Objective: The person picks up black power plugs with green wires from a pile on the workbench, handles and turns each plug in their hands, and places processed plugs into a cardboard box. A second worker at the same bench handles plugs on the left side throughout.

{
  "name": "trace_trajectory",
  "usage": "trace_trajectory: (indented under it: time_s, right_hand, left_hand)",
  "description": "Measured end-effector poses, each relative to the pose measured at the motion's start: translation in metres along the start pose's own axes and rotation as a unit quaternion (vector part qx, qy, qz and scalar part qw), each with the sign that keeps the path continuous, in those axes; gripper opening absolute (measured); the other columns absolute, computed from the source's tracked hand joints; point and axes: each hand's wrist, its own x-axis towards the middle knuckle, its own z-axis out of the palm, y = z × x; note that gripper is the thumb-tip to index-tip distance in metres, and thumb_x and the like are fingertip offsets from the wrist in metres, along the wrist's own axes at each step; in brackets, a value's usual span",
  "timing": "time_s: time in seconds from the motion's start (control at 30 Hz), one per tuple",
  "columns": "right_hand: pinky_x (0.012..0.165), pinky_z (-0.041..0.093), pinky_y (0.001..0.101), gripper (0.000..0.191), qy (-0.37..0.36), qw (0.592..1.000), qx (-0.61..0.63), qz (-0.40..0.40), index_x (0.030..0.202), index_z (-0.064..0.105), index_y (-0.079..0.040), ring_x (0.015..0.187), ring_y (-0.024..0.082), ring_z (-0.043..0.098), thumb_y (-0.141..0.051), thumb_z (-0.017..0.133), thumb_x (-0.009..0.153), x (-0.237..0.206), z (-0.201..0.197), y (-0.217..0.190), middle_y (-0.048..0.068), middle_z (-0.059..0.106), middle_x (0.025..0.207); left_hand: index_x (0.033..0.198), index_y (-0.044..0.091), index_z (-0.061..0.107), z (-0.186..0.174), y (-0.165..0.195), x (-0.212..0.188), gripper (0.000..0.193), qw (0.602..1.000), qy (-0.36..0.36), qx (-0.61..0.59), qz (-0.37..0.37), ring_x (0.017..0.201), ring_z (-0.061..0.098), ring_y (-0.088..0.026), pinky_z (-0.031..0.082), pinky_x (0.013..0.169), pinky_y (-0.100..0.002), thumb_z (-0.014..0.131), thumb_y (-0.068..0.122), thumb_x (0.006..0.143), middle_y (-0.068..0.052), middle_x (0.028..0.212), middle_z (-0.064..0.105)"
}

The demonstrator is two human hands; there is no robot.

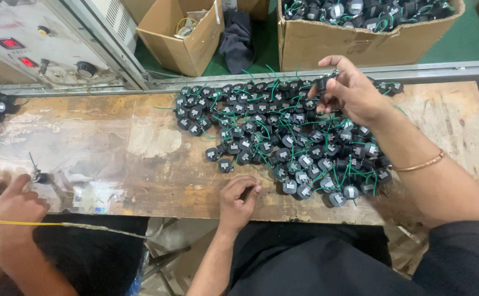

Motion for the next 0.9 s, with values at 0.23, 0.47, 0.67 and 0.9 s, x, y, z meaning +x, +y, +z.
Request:
trace_trajectory:
  time_s: [0.23, 0.47, 0.67, 0.9]
  right_hand:
    - [0.061, 0.038, 0.0274, 0.039, -0.072, 0.966, 0.247, 0.035, 0.137, 0.045, -0.014, 0.069, 0.014, 0.042, -0.043, 0.053, 0.112, -0.022, 0.026, 0.014, 0.005, 0.045, 0.09]
    - [0.068, 0.043, 0.0334, 0.054, -0.111, 0.949, 0.295, 0.01, 0.151, 0.04, -0.013, 0.079, 0.021, 0.05, -0.033, 0.06, 0.105, -0.051, 0.045, 0.008, 0.011, 0.051, 0.097]
    - [0.071, 0.05, 0.0363, 0.073, -0.124, 0.958, 0.258, 0.001, 0.161, 0.028, -0.016, 0.088, 0.026, 0.058, -0.023, 0.064, 0.098, -0.059, 0.049, -0.003, 0.016, 0.056, 0.11]
    - [0.071, 0.057, 0.0362, 0.085, -0.086, 0.99, 0.06, -0.091, 0.169, 0.005, -0.023, 0.079, 0.024, 0.066, -0.009, 0.054, 0.101, -0.071, 0.054, -0.003, 0.018, 0.058, 0.112]
  left_hand:
    - [0.092, 0.001, 0.07, 0.0, 0.004, 0.001, 0.009, 1.0, -0.003, -0.008, -0.026, 0.084, 0.073, -0.021, 0.057, 0.072, -0.03, 0.077, 0.001, 0.086, -0.009, 0.095, 0.073]
    - [0.092, 0.002, 0.069, 0.0, 0.005, 0.001, 0.01, 1.0, -0.005, 0.025, -0.001, 0.086, 0.073, -0.022, 0.057, 0.074, -0.031, 0.077, 0.001, 0.085, -0.009, 0.095, 0.074]
    - [0.092, 0.002, 0.069, 0.001, 0.005, 0.001, 0.011, 0.999, -0.007, 0.039, 0.01, 0.087, 0.073, -0.024, 0.057, 0.076, -0.032, 0.078, 0.003, 0.086, -0.01, 0.095, 0.074]
    - [0.092, 0.002, 0.069, 0.003, 0.006, 0.0, 0.011, 0.999, -0.012, 0.049, 0.0, 0.085, 0.073, -0.024, 0.057, 0.073, -0.032, 0.078, 0.005, 0.086, -0.01, 0.094, 0.074]
